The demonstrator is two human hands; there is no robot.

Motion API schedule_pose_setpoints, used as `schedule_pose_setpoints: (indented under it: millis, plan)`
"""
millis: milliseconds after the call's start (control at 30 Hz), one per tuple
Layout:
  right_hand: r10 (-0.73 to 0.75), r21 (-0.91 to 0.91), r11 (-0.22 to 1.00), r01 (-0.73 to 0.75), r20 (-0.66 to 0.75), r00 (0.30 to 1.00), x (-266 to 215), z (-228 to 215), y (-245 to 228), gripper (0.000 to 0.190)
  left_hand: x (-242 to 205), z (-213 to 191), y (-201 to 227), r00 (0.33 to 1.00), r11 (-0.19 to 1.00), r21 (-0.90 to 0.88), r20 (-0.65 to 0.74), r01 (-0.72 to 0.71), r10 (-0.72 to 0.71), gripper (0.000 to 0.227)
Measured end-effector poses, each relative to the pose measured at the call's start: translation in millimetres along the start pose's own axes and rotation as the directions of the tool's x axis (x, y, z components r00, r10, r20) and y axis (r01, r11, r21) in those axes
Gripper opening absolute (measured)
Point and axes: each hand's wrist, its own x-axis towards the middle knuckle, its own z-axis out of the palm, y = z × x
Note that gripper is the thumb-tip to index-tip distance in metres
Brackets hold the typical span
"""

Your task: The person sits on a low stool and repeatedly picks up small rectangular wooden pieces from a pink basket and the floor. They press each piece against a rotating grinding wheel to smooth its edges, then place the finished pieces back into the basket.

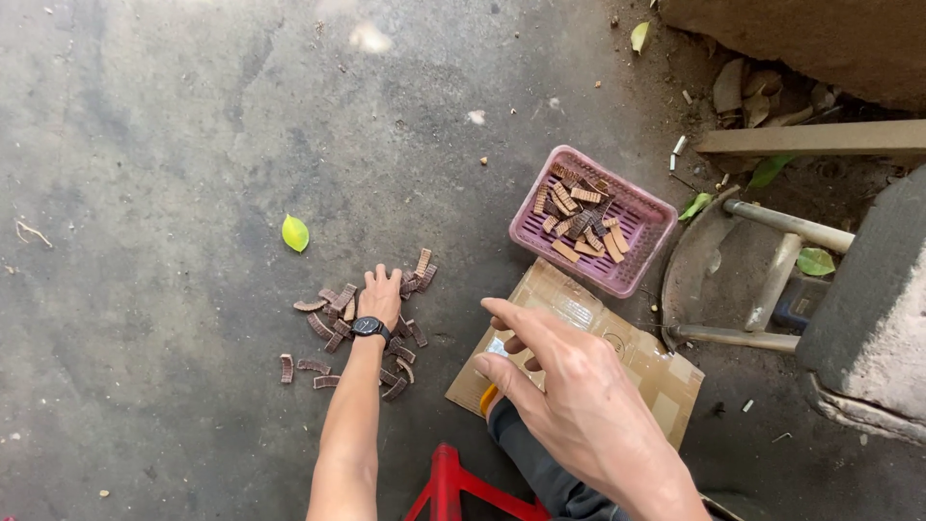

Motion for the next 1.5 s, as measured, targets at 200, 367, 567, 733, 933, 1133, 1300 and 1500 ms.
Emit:
schedule_pose_setpoints:
  millis: [200, 367, 567, 733, 933, 1133, 1300, 1500]
  plan:
    - [0.142, 0.049, 0.988, -0.146, 0.074, 0.987, 0.6, -3.0, -3.0, 0.054, -4.8, -13.1, 7.2, 0.988, 0.963, -0.22, 0.003, 0.153, -0.156, 0.037]
    - [0.141, 0.03, 0.989, -0.143, 0.06, 0.988, -2.8, -5.2, 3.8, 0.055, -2.7, 48.6, -34.1, 0.945, 0.854, -0.484, -0.141, 0.193, -0.294, 0.029]
    - [0.068, 0.046, 0.996, -0.071, 0.049, 0.996, -6.7, -3.5, 10.3, 0.053, -4.9, -15.6, 0.3, 0.951, 0.835, -0.488, -0.03, 0.254, -0.306, 0.048]
    - [0.046, 0.029, 0.998, -0.047, 0.045, 0.998, -6.3, -5.8, 11.1, 0.051, 2.9, -67.5, 52.7, 0.948, 0.927, -0.206, 0.116, 0.313, -0.295, 0.102]
    - [-0.004, 0.045, 0.999, 0.001, 0.061, 0.998, -3.3, -6.7, 17.0, 0.049, 14.1, 8.0, 34.3, 0.981, 0.965, -0.177, 0.036, 0.194, -0.19, 0.056]
    - [0.053, 0.058, 0.997, -0.059, 0.108, 0.993, 0.0, -11.4, 13.6, 0.054, 5.3, 13.9, 20.6, 0.995, 0.969, -0.242, -0.07, 0.046, -0.065, 0.029]
    - [0.061, 0.072, 0.995, -0.067, 0.09, 0.994, 1.0, -7.2, 21.2, 0.053, -8.5, -13.3, 8.4, 0.955, 0.866, -0.499, -0.234, 0.043, -0.182, 0.037]
    - [0.03, 0.069, 0.997, -0.034, 0.061, 0.998, 0.4, -4.0, 23.1, 0.049, -27.5, -34.3, 0.9, 0.921, 0.647, -0.692, 0.065, 0.319, -0.385, 0.021]
